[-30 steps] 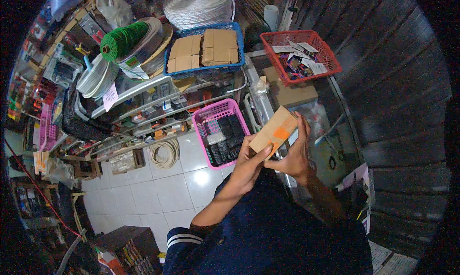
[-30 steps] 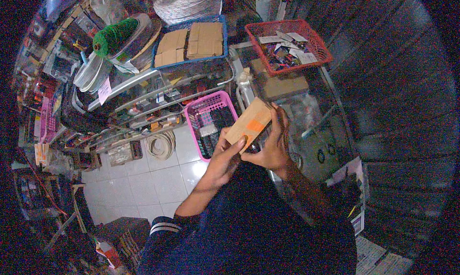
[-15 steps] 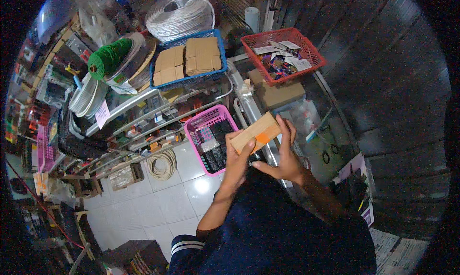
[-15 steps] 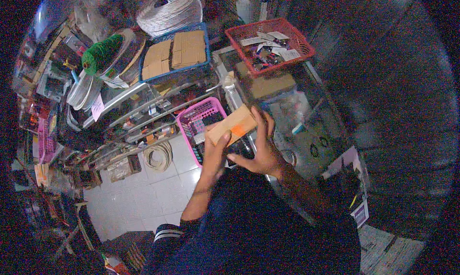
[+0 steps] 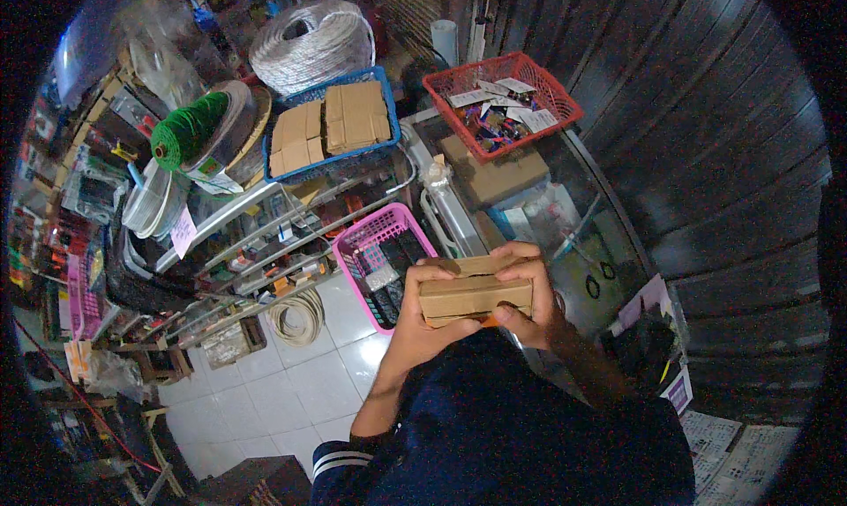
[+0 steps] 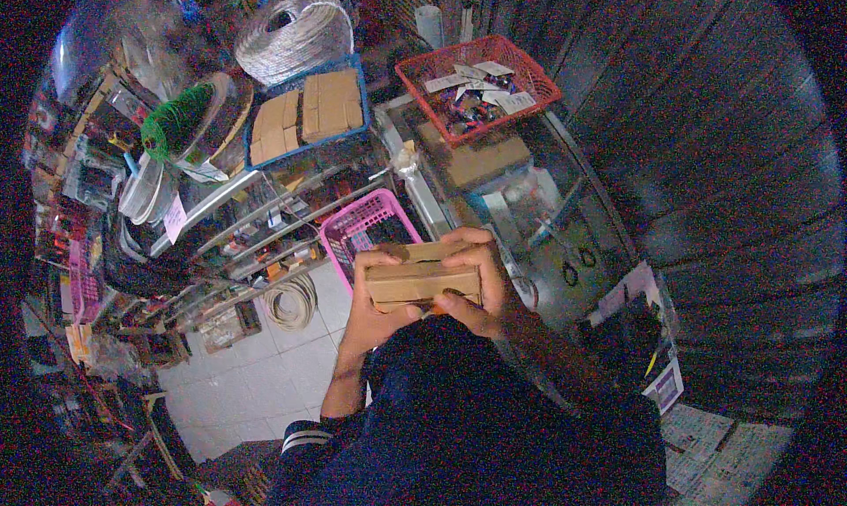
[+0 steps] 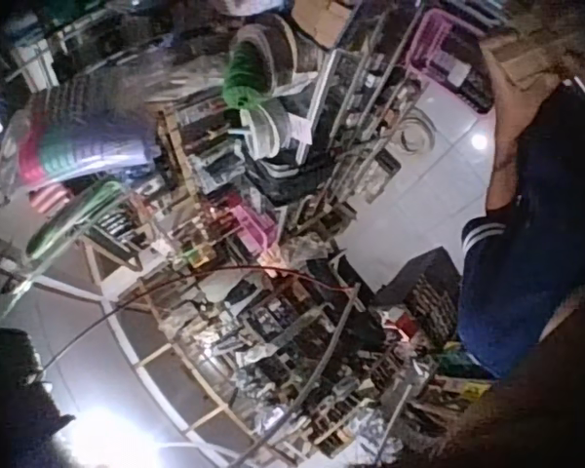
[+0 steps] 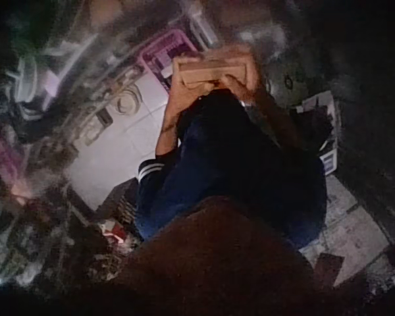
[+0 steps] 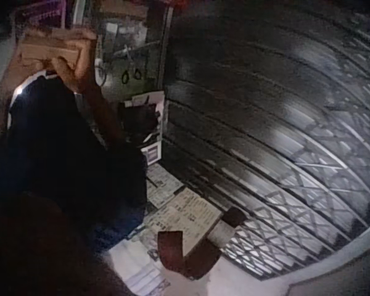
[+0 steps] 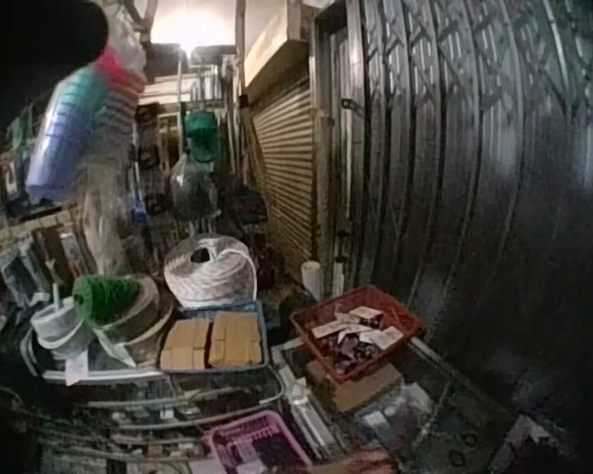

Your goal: The person assembles a cardboard box by folding its flaps and applying tape to the seams with a tape dispenser and scissors.

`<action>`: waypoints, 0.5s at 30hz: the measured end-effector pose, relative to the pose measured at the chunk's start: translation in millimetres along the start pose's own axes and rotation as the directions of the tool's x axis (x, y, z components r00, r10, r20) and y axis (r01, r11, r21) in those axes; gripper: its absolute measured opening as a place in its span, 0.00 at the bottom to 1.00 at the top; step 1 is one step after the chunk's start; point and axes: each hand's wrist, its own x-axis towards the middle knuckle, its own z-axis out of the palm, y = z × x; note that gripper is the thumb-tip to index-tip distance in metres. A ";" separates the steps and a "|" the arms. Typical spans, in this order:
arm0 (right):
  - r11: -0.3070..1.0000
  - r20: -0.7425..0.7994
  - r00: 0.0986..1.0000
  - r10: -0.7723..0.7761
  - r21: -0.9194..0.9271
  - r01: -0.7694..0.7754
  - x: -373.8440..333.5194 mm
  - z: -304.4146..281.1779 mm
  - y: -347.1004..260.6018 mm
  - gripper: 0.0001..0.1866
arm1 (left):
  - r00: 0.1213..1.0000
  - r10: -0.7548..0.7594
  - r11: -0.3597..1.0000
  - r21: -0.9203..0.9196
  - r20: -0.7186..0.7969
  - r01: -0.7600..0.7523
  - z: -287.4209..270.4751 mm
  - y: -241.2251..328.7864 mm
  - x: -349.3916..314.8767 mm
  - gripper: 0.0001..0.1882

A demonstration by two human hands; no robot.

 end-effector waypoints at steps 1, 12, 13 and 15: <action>0.999 -0.015 1.000 0.019 0.032 -0.019 -4.4 1.6 1.8 0.29 | 1.000 -0.003 0.999 0.043 0.009 0.003 -0.3 -3.9 -0.2 0.33; 0.969 0.291 0.949 0.123 -0.240 -0.052 -26.8 -47.7 55.4 0.37 | 0.900 -0.159 0.981 0.169 0.405 0.097 -28.4 -55.9 28.3 0.32; 0.960 0.305 0.936 0.177 -0.261 -0.097 -27.4 -55.8 62.7 0.37 | 0.878 -0.145 0.979 0.196 0.456 0.060 -30.1 -63.4 34.0 0.32; 0.940 0.286 0.935 0.208 -0.324 -0.109 -26.5 -68.5 82.7 0.36 | 0.842 -0.066 0.940 0.316 0.536 -0.127 -32.8 -77.8 59.8 0.31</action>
